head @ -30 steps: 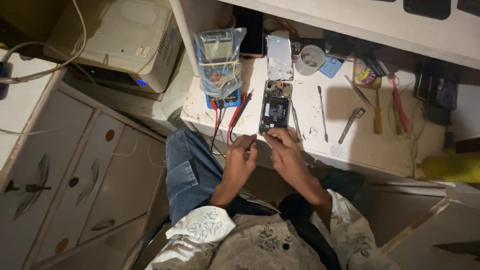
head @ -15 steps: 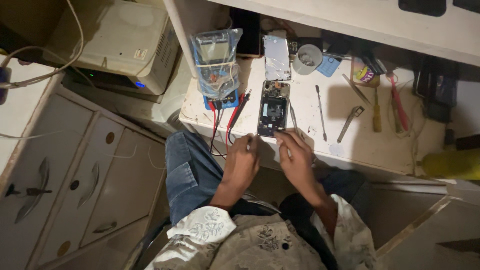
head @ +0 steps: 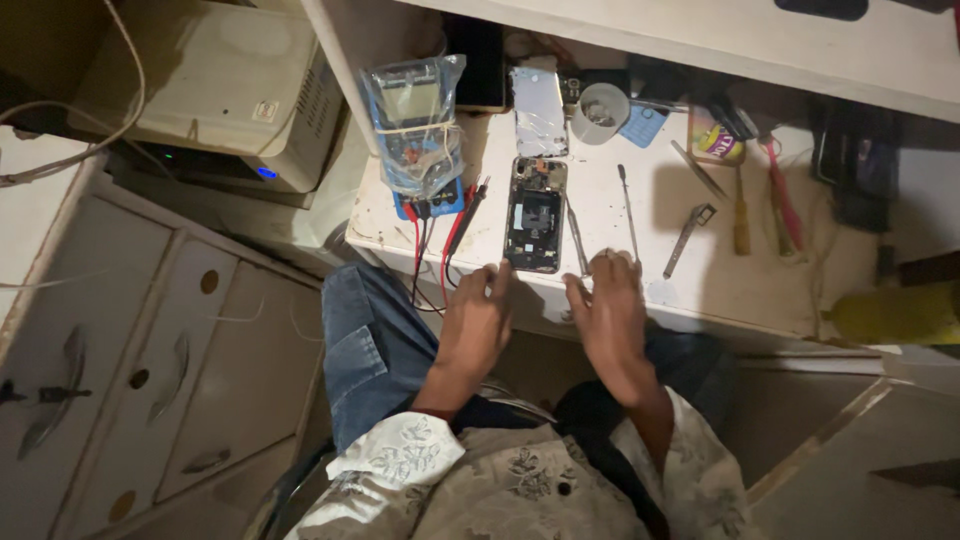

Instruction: The person sits at a repair bench and works on a disassembled smartphone, using a screwdriver to remove and reposition small screws and components on the phone's exposed board. They hold the phone chassis, manipulate small parts by hand, and periodically set the phone down on the bench while continuing to work on it.

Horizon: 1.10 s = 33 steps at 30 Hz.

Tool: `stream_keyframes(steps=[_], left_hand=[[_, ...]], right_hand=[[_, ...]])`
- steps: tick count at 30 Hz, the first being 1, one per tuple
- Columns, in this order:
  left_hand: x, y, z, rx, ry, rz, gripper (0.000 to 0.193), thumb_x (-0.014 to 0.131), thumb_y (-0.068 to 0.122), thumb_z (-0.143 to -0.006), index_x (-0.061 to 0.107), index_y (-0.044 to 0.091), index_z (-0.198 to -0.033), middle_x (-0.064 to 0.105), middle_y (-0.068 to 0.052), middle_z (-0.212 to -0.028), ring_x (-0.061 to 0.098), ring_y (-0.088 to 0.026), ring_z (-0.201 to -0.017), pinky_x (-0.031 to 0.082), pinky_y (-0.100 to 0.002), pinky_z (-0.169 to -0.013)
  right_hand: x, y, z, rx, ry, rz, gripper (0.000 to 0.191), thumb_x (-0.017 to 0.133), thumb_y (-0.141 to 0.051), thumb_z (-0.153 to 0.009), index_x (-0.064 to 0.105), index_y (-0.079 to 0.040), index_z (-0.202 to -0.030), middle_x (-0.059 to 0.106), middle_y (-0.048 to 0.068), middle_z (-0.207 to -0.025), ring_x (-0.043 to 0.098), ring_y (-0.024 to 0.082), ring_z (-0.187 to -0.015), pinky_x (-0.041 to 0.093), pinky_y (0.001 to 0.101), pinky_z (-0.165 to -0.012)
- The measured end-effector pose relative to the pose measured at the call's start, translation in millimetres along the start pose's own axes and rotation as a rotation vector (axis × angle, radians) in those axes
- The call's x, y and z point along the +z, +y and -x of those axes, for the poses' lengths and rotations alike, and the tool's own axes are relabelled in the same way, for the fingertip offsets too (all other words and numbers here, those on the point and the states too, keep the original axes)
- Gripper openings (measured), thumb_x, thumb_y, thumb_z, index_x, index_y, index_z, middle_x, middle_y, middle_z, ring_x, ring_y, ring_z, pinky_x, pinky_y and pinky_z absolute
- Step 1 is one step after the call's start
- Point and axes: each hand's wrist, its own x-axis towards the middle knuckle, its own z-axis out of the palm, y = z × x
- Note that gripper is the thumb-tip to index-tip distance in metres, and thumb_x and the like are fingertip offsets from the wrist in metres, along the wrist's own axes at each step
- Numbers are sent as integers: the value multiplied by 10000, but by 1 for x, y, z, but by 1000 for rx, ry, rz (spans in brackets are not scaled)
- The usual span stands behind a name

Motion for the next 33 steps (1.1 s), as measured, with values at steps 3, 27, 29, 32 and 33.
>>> stream_keyframes(steps=[3,27,29,32,33], left_hand=[[3,-1,5,20,44,74,704,736,104,-850,463,12,-1492,577,-235,-1226,568,-395,-1122,475,-470,-977],[-3,-4,8,54,118,97,640,715,21,-808,543,-23,-1423,573,-197,-1174,540,-366,-1143,458,-458,-1008],[-2,-5,8,54,120,81,641,709,14,-795,553,-22,-1415,575,-201,-1184,539,-366,-1156,460,-449,-1015],[-2,-7,7,52,114,76,648,704,6,-778,559,-27,-1409,581,-200,-1193,538,-365,-1171,458,-447,-1028],[-2,-7,7,51,109,79,652,703,3,-773,559,-30,-1408,583,-199,-1195,538,-365,-1175,457,-448,-1033]], right_hand=[[1,2,-9,113,-142,-18,269,749,-96,-866,633,75,-1038,625,266,-1008,595,432,-951,510,517,-871],[-43,-56,-54,75,-177,-670,119,480,82,-1034,526,59,-1142,652,234,-969,746,321,-846,581,394,-701],[-43,-56,-55,34,-165,-669,119,474,85,-1028,513,61,-1138,650,242,-1026,745,318,-859,597,385,-706],[-45,-56,-56,18,-171,-672,124,475,86,-1021,509,66,-1138,650,242,-1045,746,319,-863,598,387,-714],[-45,-57,-56,21,-177,-674,126,477,86,-1019,511,69,-1139,651,240,-1040,746,320,-862,595,389,-717]])
